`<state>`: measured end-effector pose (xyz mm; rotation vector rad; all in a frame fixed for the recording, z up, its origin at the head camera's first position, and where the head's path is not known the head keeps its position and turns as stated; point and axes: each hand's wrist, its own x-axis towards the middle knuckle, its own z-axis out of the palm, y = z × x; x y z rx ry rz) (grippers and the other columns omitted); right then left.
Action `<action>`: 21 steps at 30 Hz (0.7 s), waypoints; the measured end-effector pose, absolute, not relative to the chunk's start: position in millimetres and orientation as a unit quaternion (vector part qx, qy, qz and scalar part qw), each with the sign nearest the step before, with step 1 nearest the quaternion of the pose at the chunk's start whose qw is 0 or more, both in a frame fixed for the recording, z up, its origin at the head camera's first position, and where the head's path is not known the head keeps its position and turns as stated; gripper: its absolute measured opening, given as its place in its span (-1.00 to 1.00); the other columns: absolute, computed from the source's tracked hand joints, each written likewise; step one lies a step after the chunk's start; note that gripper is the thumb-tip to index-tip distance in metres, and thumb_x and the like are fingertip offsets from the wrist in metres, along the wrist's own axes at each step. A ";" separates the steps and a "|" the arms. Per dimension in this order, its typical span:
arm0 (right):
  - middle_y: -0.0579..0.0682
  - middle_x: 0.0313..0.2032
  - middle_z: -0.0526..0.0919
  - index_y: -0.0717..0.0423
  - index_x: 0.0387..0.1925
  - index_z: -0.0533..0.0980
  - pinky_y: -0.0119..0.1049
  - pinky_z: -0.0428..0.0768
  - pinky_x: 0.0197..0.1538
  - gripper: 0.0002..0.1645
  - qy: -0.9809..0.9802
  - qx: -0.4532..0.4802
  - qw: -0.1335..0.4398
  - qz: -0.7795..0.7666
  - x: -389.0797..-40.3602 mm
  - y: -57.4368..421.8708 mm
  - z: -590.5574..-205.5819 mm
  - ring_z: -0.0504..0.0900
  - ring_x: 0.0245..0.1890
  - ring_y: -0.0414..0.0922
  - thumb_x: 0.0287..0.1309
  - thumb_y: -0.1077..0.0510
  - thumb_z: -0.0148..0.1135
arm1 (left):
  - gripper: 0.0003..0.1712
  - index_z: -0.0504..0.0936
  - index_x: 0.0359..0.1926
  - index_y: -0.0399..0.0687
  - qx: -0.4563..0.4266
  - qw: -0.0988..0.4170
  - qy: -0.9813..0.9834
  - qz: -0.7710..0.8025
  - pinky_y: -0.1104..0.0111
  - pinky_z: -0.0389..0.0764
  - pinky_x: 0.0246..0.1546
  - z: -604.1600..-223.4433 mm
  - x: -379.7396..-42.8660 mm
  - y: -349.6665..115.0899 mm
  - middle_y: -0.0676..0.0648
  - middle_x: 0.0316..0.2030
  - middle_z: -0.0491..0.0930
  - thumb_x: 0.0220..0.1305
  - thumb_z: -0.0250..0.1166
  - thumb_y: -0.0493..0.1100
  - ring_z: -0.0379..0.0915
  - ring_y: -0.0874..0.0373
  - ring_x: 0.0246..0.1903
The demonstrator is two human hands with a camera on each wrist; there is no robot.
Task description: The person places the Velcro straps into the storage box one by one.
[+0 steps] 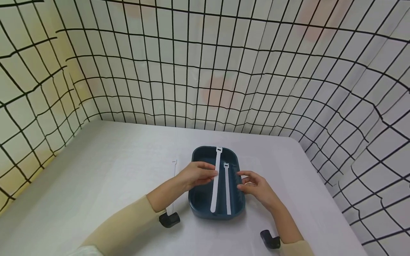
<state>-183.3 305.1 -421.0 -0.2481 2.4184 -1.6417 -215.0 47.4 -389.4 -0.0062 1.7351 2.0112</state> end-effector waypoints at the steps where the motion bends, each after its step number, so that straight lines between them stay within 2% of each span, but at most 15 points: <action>1: 0.21 -0.17 0.48 0.30 0.28 0.32 -0.24 0.60 -0.10 -0.39 0.821 -0.084 0.104 -0.556 -183.2 304.9 -420.8 0.60 -0.23 0.00 0.26 0.21 0.26 | -0.76 0.63 -0.12 -0.29 -0.005 0.240 0.634 0.735 0.41 0.65 -0.29 -390.3 -215.6 49.5 -0.10 -0.38 0.68 0.20 0.39 -0.30 0.59 0.21 -0.47; 13: 0.21 -0.19 0.49 0.33 0.27 0.32 -0.23 0.61 -0.12 -0.41 0.817 -0.092 0.104 -0.560 -183.9 304.6 -420.9 0.62 -0.26 0.00 0.26 0.23 0.25 | -0.80 0.65 -0.17 -0.27 -0.026 0.235 0.654 0.719 0.45 0.63 -0.35 -402.0 -220.5 68.3 -0.10 -0.42 0.67 0.18 0.41 -0.29 0.56 0.24 -0.51; 21: 0.20 -0.20 0.48 0.30 0.27 0.32 -0.23 0.60 -0.11 -0.41 0.818 -0.088 0.104 -0.559 -183.7 305.5 -421.6 0.61 -0.23 0.03 0.26 0.23 0.25 | -0.89 0.67 -0.26 -0.25 -0.037 0.221 0.680 0.698 0.51 0.60 -0.44 -410.1 -227.3 77.7 -0.06 -0.50 0.65 0.19 0.39 -0.30 0.53 0.27 -0.56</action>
